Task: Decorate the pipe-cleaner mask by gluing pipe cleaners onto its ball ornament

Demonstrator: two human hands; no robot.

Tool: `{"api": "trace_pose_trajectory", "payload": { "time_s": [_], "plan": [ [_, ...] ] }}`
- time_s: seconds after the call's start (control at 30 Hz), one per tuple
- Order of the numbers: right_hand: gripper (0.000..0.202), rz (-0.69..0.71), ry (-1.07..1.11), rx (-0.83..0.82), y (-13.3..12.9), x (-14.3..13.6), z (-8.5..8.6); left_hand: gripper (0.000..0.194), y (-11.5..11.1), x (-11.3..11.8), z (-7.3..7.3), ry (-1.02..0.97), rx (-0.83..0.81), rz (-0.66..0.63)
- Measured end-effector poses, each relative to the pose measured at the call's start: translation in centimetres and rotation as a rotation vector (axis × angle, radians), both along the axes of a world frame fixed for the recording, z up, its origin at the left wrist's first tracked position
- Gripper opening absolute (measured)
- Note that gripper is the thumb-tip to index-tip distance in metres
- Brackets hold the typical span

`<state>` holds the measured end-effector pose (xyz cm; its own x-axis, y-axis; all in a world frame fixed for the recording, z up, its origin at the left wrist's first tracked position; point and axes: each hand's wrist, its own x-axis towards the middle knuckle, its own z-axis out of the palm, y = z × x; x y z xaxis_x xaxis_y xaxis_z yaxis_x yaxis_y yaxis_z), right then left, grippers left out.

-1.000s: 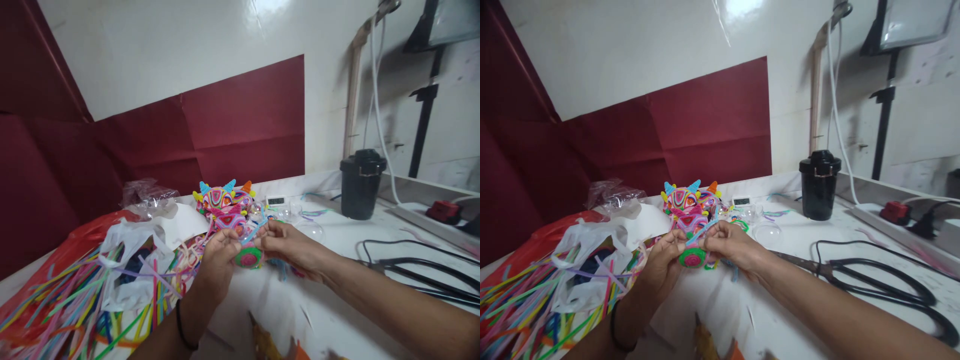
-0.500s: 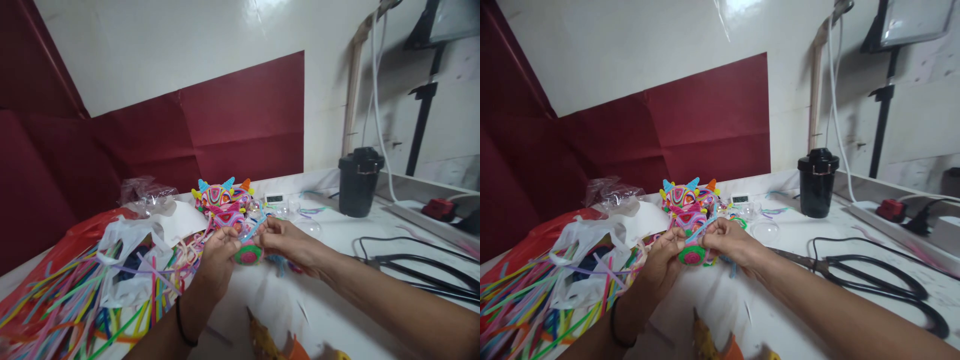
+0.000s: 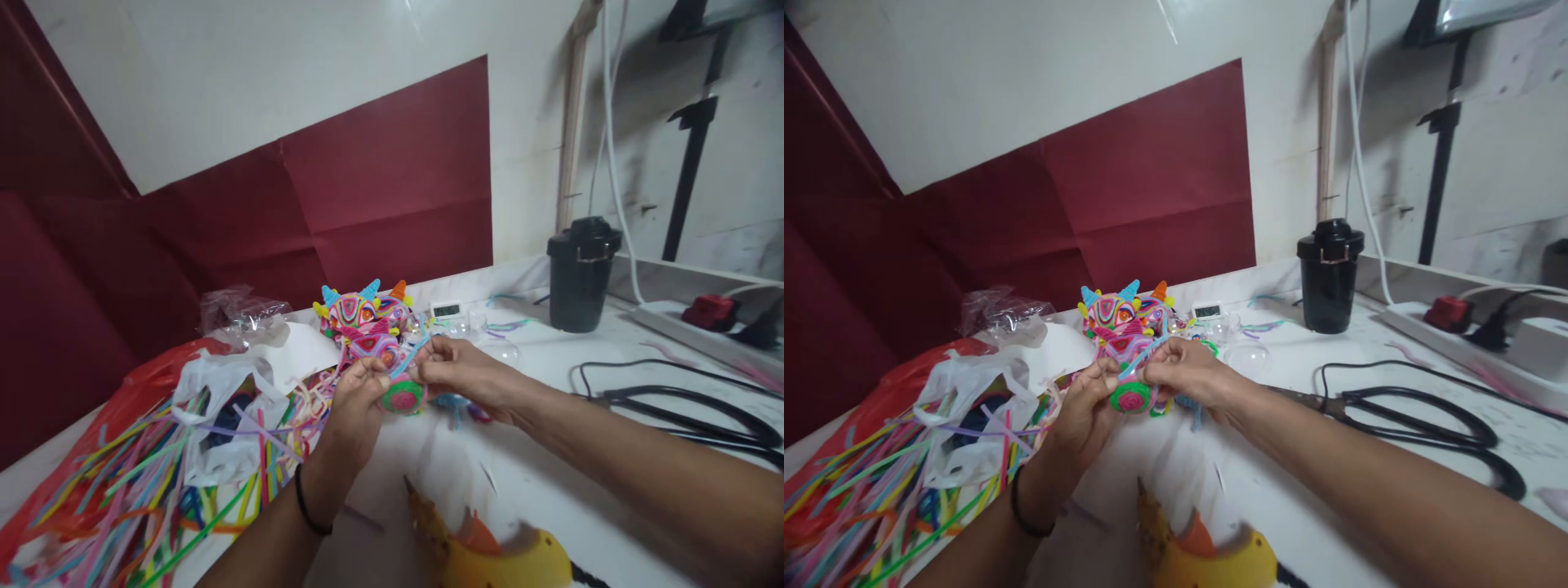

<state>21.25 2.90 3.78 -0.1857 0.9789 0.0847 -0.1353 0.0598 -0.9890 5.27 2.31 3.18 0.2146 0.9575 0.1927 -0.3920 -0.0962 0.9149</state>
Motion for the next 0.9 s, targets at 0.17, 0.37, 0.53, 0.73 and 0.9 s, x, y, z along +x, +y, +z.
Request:
{"api": "trace_pose_trajectory", "payload": {
  "time_s": [0.17, 0.37, 0.53, 0.73, 0.9],
  "plan": [
    [0.017, -0.034, 0.007, 0.033, -0.7, 1.8, 2.6, 0.022, 0.2, 1.7, 2.4, 0.001, 0.039, 0.001],
    [0.016, -0.073, 0.016, 0.100, -1.2, 3.6, 4.5, 0.024, 0.6, 3.6, 4.0, -0.023, 0.109, -0.031],
    [0.019, -0.049, 0.033, 0.077, -0.9, 3.5, 4.1, 0.022, 1.0, 3.6, 3.6, -0.029, 0.096, -0.055],
    [0.020, -0.046, 0.030, 0.091, -0.5, 3.0, 3.4, 0.022, 1.1, 3.4, 3.4, -0.042, 0.093, -0.046],
    [0.021, -0.064, 0.015, 0.105, -0.7, 2.8, 3.5, 0.023, 1.1, 3.2, 3.4, -0.058, 0.074, -0.049]
  ]
}}
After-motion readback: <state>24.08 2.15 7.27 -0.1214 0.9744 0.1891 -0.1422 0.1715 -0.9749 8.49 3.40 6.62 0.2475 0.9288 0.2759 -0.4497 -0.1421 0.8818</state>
